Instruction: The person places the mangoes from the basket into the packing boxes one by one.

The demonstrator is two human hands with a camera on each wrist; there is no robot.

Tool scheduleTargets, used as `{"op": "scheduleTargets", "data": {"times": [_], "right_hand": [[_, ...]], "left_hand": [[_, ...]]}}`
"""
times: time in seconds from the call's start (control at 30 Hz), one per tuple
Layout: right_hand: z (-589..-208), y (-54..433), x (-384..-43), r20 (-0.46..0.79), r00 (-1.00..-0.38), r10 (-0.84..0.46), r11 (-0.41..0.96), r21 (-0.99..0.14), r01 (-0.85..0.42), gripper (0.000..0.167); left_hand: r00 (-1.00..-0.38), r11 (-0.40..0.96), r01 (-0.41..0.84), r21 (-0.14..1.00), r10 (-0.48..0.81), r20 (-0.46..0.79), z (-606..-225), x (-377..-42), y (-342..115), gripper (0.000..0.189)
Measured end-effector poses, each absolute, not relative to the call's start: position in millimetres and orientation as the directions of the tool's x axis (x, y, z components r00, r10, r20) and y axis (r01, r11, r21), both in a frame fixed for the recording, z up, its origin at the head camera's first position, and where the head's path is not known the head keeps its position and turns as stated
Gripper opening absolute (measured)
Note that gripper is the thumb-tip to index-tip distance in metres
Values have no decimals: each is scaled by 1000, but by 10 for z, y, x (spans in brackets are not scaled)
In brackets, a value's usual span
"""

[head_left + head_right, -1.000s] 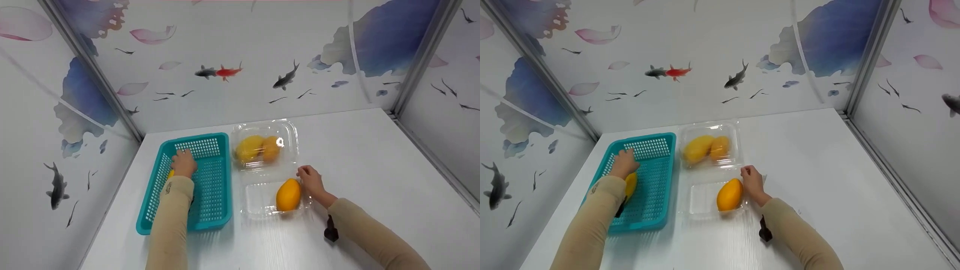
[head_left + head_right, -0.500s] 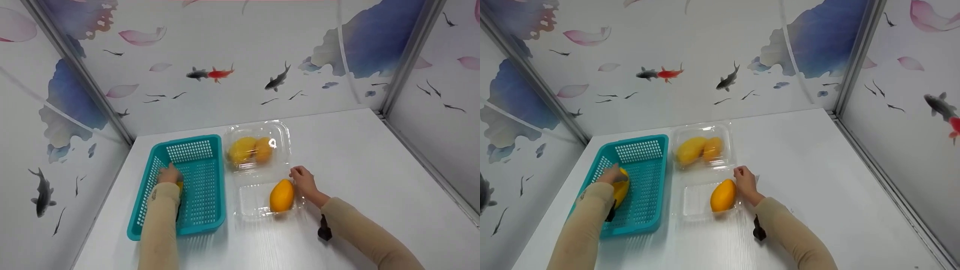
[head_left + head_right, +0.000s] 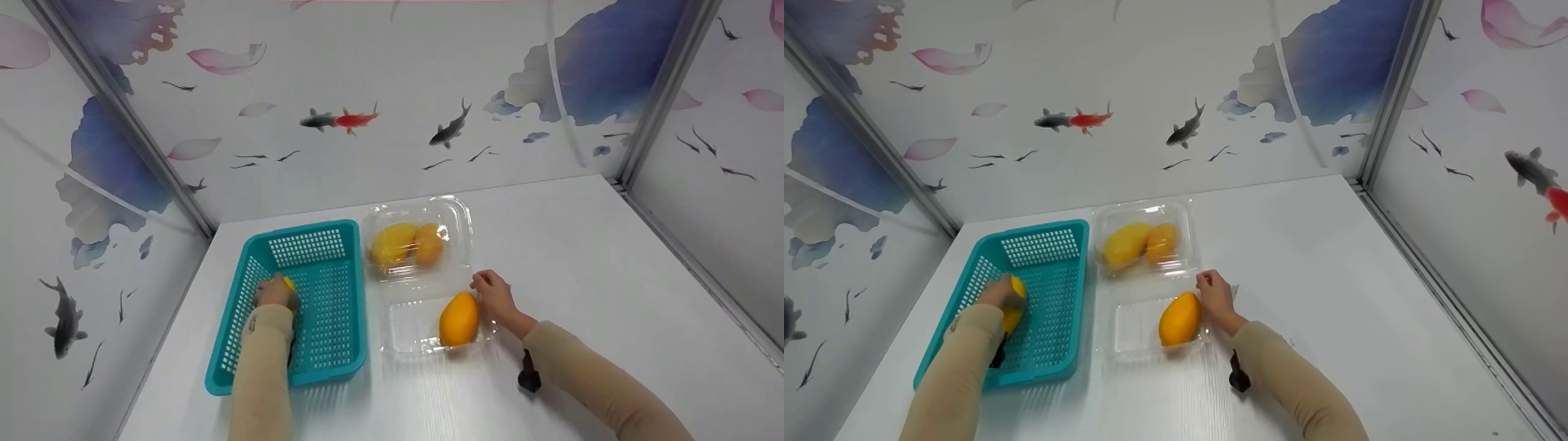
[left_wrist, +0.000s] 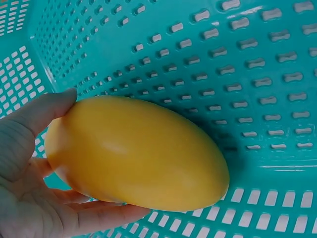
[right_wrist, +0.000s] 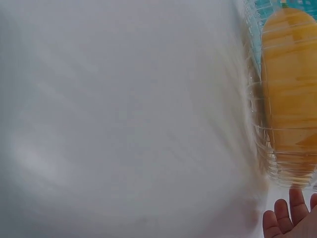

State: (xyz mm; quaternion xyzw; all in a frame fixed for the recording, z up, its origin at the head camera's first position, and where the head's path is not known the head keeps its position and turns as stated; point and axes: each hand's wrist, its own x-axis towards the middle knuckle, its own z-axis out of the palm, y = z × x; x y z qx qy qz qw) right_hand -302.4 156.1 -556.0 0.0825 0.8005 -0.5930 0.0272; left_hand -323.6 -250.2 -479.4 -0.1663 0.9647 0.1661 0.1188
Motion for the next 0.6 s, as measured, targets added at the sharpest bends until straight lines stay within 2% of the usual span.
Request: {"op": "scheduleTargets", "data": {"times": [0.2, 0.6], "right_hand": [[-5562, 1565, -3021, -152, -984, 89, 278, -945, 171, 34], [-5545, 1556, -3018, -124, -988, 95, 293, -945, 146, 34]], "left_hand": [[-887, 842, -422, 337, -308, -343, -4786, -3206, -2511, 86], [-874, 821, -422, 384, -256, -412, -4768, -3219, -2588, 94]]}}
